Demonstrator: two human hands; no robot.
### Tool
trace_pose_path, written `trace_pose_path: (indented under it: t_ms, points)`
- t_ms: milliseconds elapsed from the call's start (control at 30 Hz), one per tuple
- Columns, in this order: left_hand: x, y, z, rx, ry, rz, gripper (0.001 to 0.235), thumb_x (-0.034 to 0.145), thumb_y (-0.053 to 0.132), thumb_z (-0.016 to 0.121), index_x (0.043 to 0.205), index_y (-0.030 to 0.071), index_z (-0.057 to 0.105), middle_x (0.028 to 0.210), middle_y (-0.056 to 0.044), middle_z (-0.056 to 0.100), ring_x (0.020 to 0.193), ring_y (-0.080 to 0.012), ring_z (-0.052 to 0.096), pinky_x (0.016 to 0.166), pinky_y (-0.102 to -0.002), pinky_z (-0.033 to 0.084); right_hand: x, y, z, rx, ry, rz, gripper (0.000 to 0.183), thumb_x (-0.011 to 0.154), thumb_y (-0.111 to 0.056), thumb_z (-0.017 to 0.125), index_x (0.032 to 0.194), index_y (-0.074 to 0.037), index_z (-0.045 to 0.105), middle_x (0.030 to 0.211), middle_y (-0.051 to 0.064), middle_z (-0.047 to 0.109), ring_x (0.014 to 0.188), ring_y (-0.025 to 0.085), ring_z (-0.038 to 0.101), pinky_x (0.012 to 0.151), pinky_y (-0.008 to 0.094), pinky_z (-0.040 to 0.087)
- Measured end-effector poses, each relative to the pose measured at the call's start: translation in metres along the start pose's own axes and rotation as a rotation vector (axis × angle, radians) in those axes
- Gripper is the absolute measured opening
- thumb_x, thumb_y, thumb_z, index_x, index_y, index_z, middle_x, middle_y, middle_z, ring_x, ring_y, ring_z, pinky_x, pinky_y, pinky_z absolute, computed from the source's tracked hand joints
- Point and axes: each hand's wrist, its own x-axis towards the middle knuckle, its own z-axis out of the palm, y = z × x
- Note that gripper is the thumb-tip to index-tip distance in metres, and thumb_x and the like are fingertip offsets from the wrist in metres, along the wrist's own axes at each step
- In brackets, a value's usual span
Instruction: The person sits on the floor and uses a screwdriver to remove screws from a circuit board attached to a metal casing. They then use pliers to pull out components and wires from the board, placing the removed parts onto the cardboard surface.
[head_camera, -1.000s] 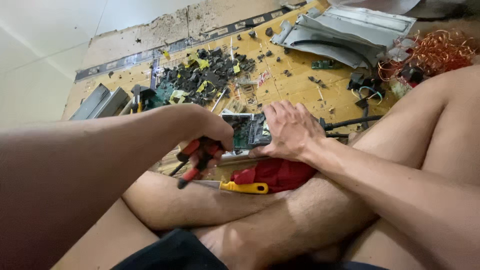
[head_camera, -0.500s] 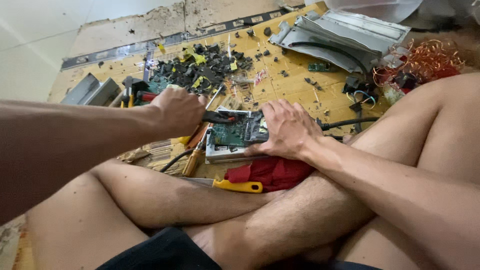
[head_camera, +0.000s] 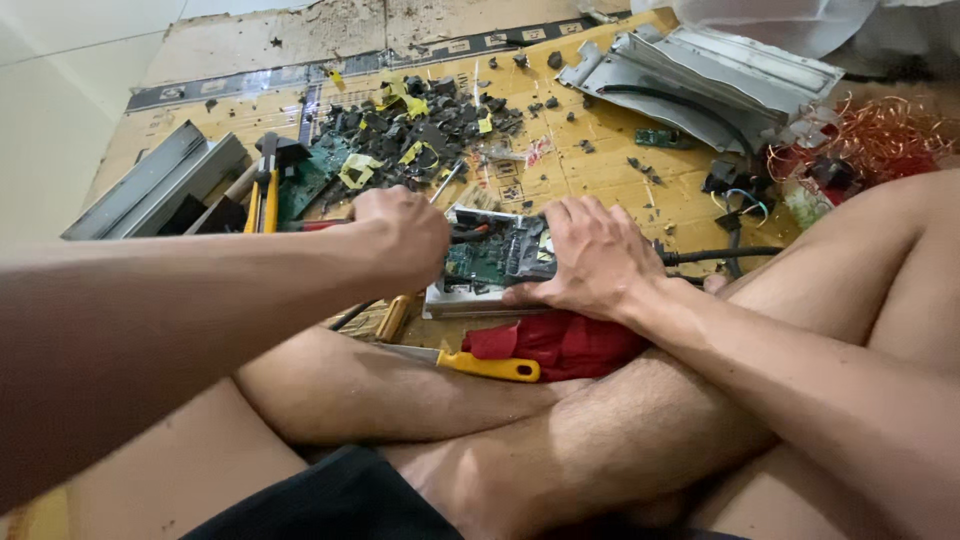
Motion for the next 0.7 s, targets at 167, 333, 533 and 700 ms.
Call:
trace_pose_path:
  t_ms: [167, 333, 533, 700]
  points:
    - [-0.003, 0.014, -0.017, -0.035, -0.052, 0.018, 0.020, 0.087, 0.023, 0.062, 0.091, 0.012, 0.079, 0.084, -0.005, 0.071, 0.085, -0.0305, 0.073, 0.058, -0.052, 0.057, 0.004, 0.005, 0.009, -0.012, 0.002, 0.009, 0.090, 0.074, -0.073, 0.077, 0.127, -0.004, 0.055, 0.111, 0.017, 0.065, 0.113, 0.031, 0.064, 0.092, 0.047, 0.051]
    - [-0.027, -0.004, -0.054, -0.578, -0.398, -0.030, 0.018, 0.091, 0.025, 0.059, 0.083, 0.012, 0.068, 0.070, 0.000, 0.063, 0.076, -0.0250, 0.073, 0.063, -0.042, 0.058, 0.008, 0.011, 0.017, 0.012, 0.013, 0.005, 0.093, 0.072, -0.079, 0.075, 0.126, -0.006, 0.055, 0.108, 0.014, 0.065, 0.111, 0.029, 0.065, 0.090, 0.045, 0.052]
    - [-0.045, 0.015, -0.031, -2.116, -1.037, -0.422, 0.023, 0.089, 0.010, 0.064, 0.071, 0.005, 0.051, 0.059, -0.002, 0.055, 0.065, -0.0234, 0.063, 0.077, -0.042, 0.053, 0.001, 0.007, 0.012, 0.019, 0.039, 0.007, 0.085, 0.075, -0.067, 0.080, 0.128, -0.006, 0.055, 0.108, 0.014, 0.065, 0.110, 0.030, 0.065, 0.090, 0.045, 0.051]
    - [-0.040, 0.052, 0.010, -3.287, -1.196, -0.048, 0.019, 0.101, 0.021, 0.061, 0.086, 0.009, 0.058, 0.071, 0.006, 0.058, 0.073, -0.0122, 0.067, 0.089, -0.041, 0.058, 0.003, 0.013, 0.025, 0.006, 0.103, -0.024, 0.085, 0.065, -0.068, 0.082, 0.126, -0.014, 0.056, 0.110, 0.008, 0.065, 0.110, 0.028, 0.063, 0.086, 0.045, 0.050]
